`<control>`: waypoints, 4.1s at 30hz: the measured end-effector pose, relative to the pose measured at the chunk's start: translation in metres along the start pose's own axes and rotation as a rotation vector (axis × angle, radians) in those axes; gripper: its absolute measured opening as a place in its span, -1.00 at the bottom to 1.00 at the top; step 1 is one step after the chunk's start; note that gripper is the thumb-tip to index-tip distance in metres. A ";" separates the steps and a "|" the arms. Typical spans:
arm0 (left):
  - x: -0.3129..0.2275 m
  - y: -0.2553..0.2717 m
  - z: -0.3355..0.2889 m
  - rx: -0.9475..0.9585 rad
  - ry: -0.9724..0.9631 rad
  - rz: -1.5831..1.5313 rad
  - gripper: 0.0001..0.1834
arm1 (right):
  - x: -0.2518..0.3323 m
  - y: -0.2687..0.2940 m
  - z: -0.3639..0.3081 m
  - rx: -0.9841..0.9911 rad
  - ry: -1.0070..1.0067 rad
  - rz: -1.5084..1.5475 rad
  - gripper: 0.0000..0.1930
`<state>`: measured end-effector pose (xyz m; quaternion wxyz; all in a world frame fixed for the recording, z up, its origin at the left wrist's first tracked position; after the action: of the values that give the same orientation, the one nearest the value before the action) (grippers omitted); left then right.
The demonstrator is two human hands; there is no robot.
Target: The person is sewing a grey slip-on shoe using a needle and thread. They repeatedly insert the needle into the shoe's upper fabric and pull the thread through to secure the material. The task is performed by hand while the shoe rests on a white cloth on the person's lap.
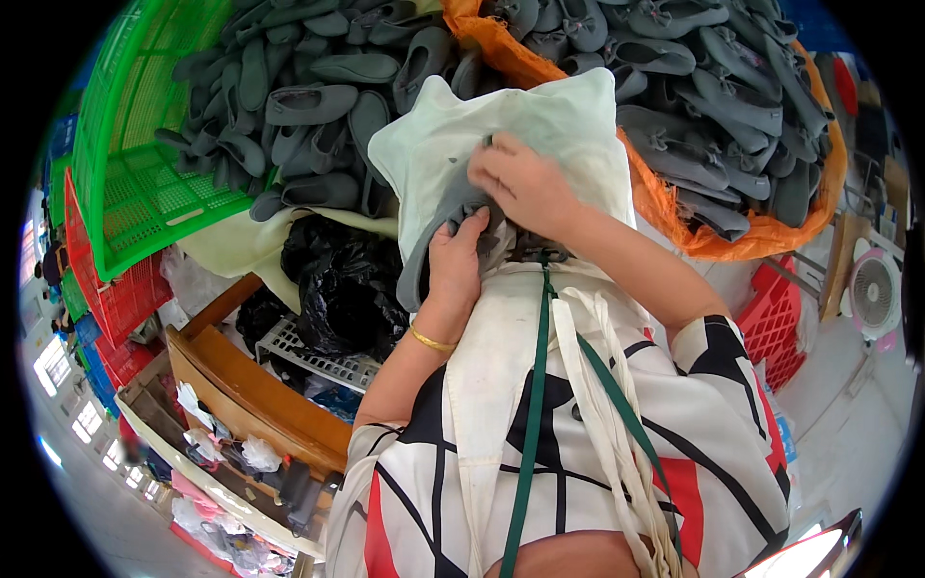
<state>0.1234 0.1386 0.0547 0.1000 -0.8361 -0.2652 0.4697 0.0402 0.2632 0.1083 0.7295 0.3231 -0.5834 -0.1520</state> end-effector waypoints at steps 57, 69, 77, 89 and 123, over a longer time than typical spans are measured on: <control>0.037 0.014 0.001 0.380 0.376 -0.050 -0.78 | -0.051 0.052 -0.095 0.270 -0.682 0.513 -0.89; 0.049 0.010 -0.002 0.312 0.476 -0.278 -0.84 | -0.022 0.022 -0.089 0.215 -0.299 0.085 -0.88; 0.049 0.010 -0.002 0.306 0.489 -0.287 -0.83 | -0.023 0.021 -0.089 0.218 -0.296 0.077 -0.87; 0.043 0.004 -0.003 0.341 0.420 -0.197 -0.81 | -0.031 0.017 -0.090 0.262 -0.362 0.214 -0.84; 0.045 0.008 0.002 0.326 0.225 0.162 -0.77 | -0.048 -0.003 -0.097 0.372 -0.706 0.598 -0.67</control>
<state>0.1430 0.1558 0.0174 0.2247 -0.8746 -0.1046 0.4166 0.1200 0.3178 0.0595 0.4292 0.1954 -0.8790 0.0702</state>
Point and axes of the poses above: each hand's wrist, its own z-axis towards the middle knuckle, its own y-axis out of the back of the hand, x = y × z, the point moved 6 cm from there along z, towards the middle knuckle, and after that the axes turned 8 degrees about -y, right-handed, at the moved point
